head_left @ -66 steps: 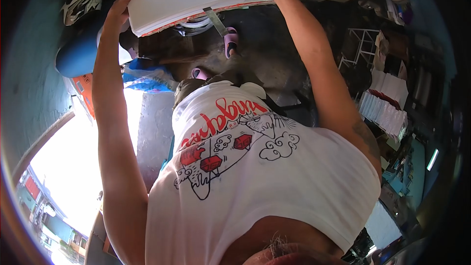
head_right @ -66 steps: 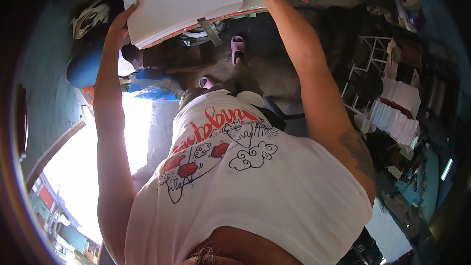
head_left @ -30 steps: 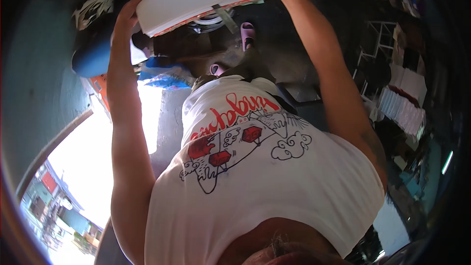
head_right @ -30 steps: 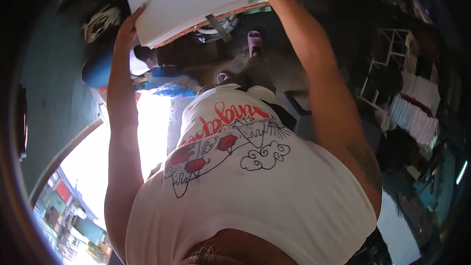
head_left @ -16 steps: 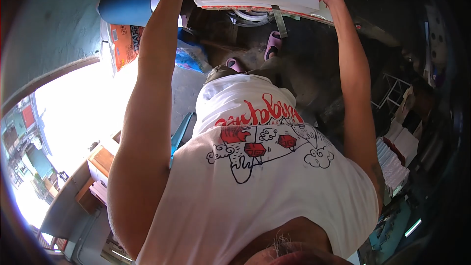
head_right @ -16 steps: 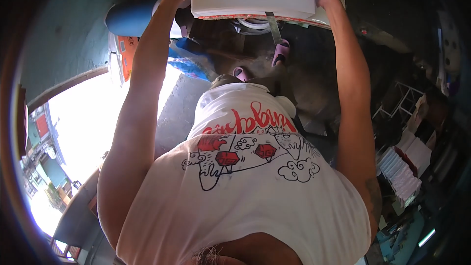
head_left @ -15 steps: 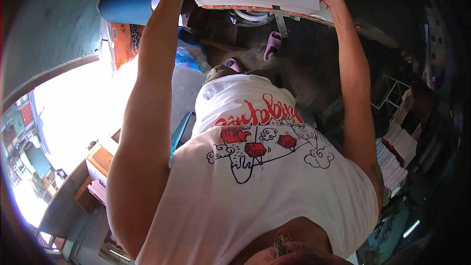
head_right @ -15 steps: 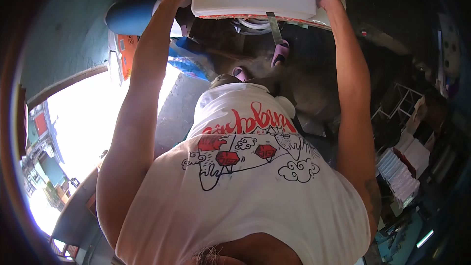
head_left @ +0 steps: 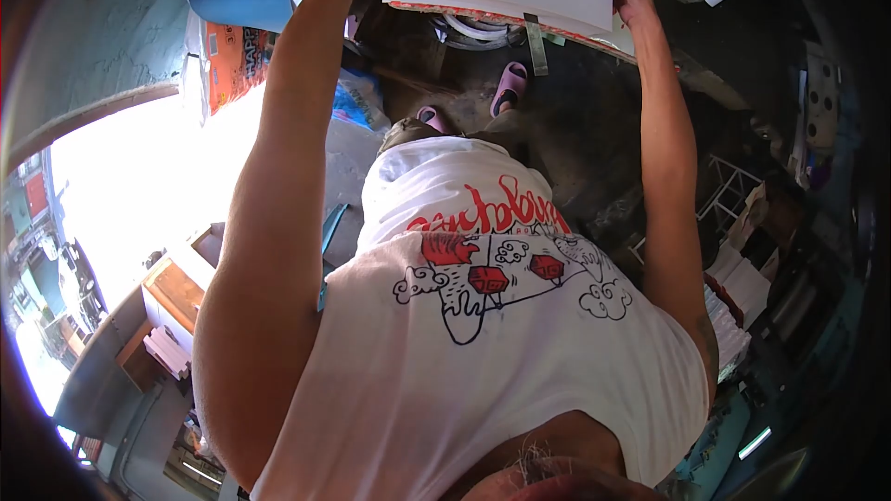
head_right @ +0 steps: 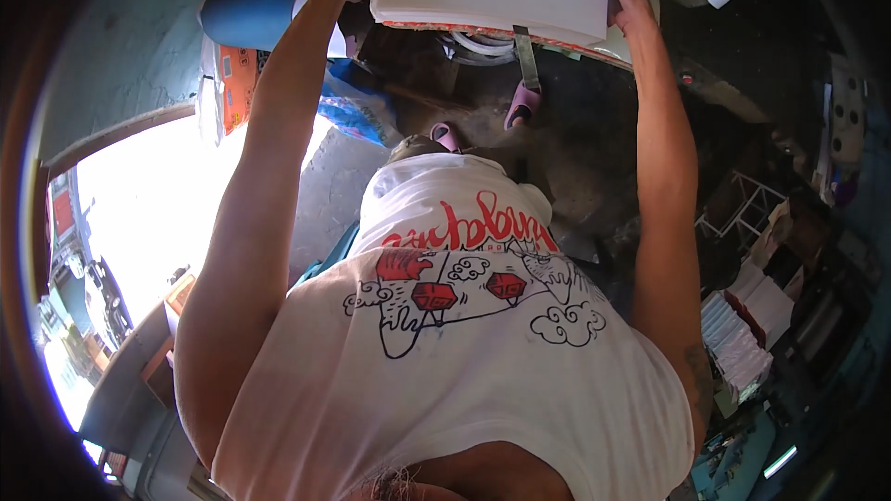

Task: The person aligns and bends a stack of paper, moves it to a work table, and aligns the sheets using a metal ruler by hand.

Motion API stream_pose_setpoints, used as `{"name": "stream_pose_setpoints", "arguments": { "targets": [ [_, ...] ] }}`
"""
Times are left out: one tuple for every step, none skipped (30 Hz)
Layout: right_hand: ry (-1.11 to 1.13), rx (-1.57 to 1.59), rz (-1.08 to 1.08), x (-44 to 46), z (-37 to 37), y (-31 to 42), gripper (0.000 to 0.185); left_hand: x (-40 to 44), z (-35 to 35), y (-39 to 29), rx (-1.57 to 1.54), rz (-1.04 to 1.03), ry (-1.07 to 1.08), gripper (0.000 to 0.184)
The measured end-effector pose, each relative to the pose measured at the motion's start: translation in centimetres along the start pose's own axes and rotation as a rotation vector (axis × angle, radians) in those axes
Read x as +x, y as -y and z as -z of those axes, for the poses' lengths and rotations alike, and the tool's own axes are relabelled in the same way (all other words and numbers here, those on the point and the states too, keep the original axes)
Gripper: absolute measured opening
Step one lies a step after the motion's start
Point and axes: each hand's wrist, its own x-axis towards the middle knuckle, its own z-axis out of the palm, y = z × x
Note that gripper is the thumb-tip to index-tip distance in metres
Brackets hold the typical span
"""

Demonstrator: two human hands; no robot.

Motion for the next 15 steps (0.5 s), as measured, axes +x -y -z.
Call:
{"name": "stream_pose_setpoints", "arguments": {
  "targets": [
    [0.01, -0.004, -0.003, 0.0, 0.0, 0.0, 0.057, 1.0, 0.3, 1.1, 0.0, 0.002, -0.002, 0.056],
    [0.012, -0.002, -0.001, 0.0, 0.0, 0.0, 0.057, 2.4, 0.8, 2.3, 0.229, -0.16, -0.306, 0.06],
    [0.025, 0.015, 0.004, 0.2, 0.1, 0.0, 0.057, 3.5, 1.6, 3.1, 0.461, -0.325, -0.609, 0.063],
    [0.035, 0.031, 0.008, 0.3, 0.2, -0.1, 0.057, 1.6, 2.9, 2.7, 0.259, -0.382, -0.542, 0.063],
    [0.031, 0.036, 0.006, 0.4, 0.3, -0.3, 0.057, -1.2, 3.7, 2.5, 0.055, -0.431, -0.47, 0.063],
    [0.018, 0.047, 0.018, 0.5, 0.2, -0.4, 0.057, -3.4, 3.3, 3.2, -0.139, -0.512, -0.404, 0.058],
    [0.004, 0.06, 0.03, 0.5, 0.1, -0.4, 0.057, -5.2, 2.8, 4.5, -0.333, -0.589, -0.334, 0.053],
    [0.0, 0.067, 0.028, 0.4, 0.0, -0.5, 0.057, -6.2, 2.4, 6.6, -0.291, -0.638, -0.366, 0.052],
    [0.002, 0.082, 0.038, 0.2, -0.1, -0.5, 0.057, -7.3, 1.9, 8.9, -0.25, -0.688, -0.397, 0.05],
    [0.004, 0.094, 0.049, 0.2, -0.2, -0.3, 0.057, -8.6, 0.1, 10.5, -0.163, -0.612, -0.471, 0.044],
    [0.0, 0.09, 0.048, 0.3, -0.1, -0.3, 0.057, -8.0, -1.2, 13.6, -0.149, -0.652, -0.435, 0.047],
    [-0.011, 0.068, 0.032, 0.3, 0.1, -0.3, 0.057, -8.5, -2.9, 14.5, -0.003, -0.681, -0.455, 0.056],
    [-0.02, 0.041, 0.014, 0.3, 0.0, -0.2, 0.058, -8.7, -4.7, 14.4, 0.008, -0.682, -0.496, 0.059],
    [-0.031, 0.011, 0.042, 0.0, -0.2, -0.2, 0.054, -9.0, -6.1, 14.1, 0.018, -0.68, -0.54, 0.062],
    [-0.043, 0.006, 0.058, 0.9, 0.3, -0.7, 0.052, -8.4, -6.7, 14.5, 0.091, -0.671, -0.589, 0.062]
  ]
}}
